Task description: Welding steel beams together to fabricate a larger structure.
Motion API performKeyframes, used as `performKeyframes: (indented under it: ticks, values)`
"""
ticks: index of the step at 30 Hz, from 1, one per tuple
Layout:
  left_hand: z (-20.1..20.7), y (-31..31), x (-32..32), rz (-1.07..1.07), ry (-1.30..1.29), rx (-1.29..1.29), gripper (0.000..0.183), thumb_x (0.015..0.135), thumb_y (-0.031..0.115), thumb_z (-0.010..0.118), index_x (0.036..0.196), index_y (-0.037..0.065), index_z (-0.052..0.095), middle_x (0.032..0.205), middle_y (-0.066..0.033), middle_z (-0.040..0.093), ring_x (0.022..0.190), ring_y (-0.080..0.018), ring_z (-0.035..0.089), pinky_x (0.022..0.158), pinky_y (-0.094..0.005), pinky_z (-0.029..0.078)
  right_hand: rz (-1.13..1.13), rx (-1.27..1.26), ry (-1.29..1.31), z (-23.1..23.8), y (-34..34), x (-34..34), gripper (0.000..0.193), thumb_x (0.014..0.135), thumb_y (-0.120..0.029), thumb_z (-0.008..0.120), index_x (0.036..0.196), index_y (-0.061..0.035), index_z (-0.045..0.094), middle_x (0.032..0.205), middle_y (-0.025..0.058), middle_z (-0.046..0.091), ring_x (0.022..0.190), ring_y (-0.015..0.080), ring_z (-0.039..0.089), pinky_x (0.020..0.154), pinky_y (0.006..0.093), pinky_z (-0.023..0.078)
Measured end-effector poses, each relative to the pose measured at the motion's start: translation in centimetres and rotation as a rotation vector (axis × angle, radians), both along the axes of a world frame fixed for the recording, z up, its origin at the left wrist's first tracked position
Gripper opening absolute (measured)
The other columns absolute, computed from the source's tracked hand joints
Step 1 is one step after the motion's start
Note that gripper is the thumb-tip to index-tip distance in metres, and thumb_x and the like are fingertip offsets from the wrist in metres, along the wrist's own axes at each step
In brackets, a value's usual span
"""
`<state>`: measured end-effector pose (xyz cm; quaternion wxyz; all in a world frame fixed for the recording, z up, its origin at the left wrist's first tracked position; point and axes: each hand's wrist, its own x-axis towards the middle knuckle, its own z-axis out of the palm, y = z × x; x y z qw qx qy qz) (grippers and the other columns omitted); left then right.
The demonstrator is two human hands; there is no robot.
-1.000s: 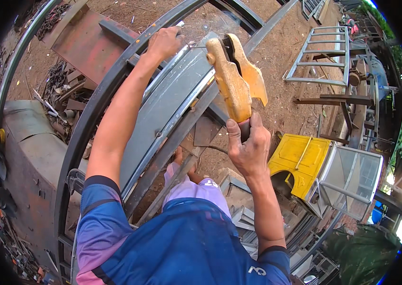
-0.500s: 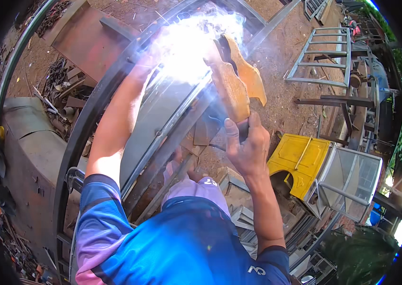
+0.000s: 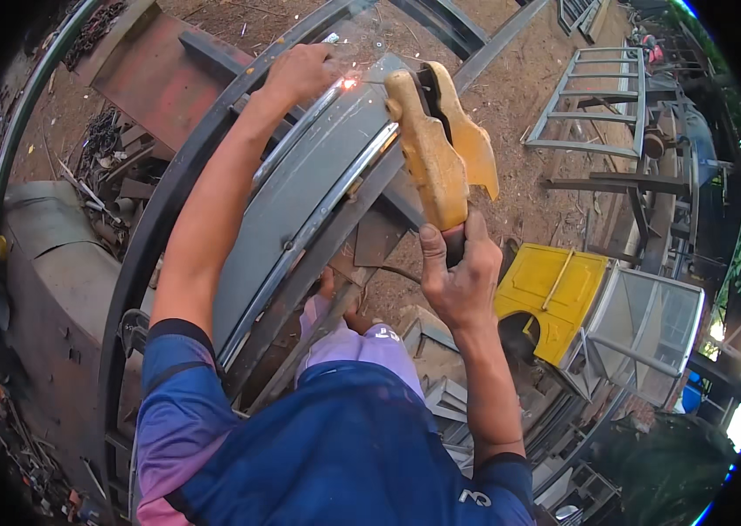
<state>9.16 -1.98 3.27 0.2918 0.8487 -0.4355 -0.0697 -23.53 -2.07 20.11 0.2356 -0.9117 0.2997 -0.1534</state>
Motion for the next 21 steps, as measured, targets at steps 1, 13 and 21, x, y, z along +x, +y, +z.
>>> performKeyframes:
  ticks: [1, 13, 21]
  values:
    - [0.1, 0.1, 0.0, 0.000, 0.000, 0.000, 0.031, 0.085, 0.027, 0.049, 0.095, 0.004, 0.068, 0.100, -0.0268, 0.065, 0.095, -0.0429, 0.064, 0.085, -0.0503, 0.050, 0.002, 0.012, 0.001, 0.0, 0.1, 0.1, 0.027, 0.087, -0.019, 0.068, 0.092, 0.0018, 0.051, 0.060, 0.0120, 0.054, 0.052, 0.0281, 0.056, 0.052, 0.0356, 0.044]
    - [-1.5, 0.4, -0.4, -0.055, 0.137, -0.295, 0.031, 0.085, 0.028, 0.051, 0.097, 0.004, 0.068, 0.100, -0.0225, 0.067, 0.095, -0.0414, 0.063, 0.083, -0.0491, 0.051, -0.008, 0.049, -0.050, -0.8, 0.2, 0.6, 0.029, 0.090, -0.025, 0.065, 0.091, 0.0017, 0.052, 0.058, 0.0080, 0.050, 0.051, 0.0190, 0.049, 0.050, 0.0323, 0.040]
    - [-5.3, 0.9, 0.1, -0.105, 0.293, -0.905, 0.034, 0.086, 0.032, 0.050, 0.098, 0.006, 0.068, 0.101, -0.0204, 0.067, 0.094, -0.0406, 0.062, 0.082, -0.0475, 0.050, -0.016, 0.054, -0.039, -0.6, 0.3, 1.0, 0.031, 0.093, -0.028, 0.061, 0.088, 0.0010, 0.051, 0.058, 0.0057, 0.048, 0.054, 0.0141, 0.048, 0.051, 0.0296, 0.039]
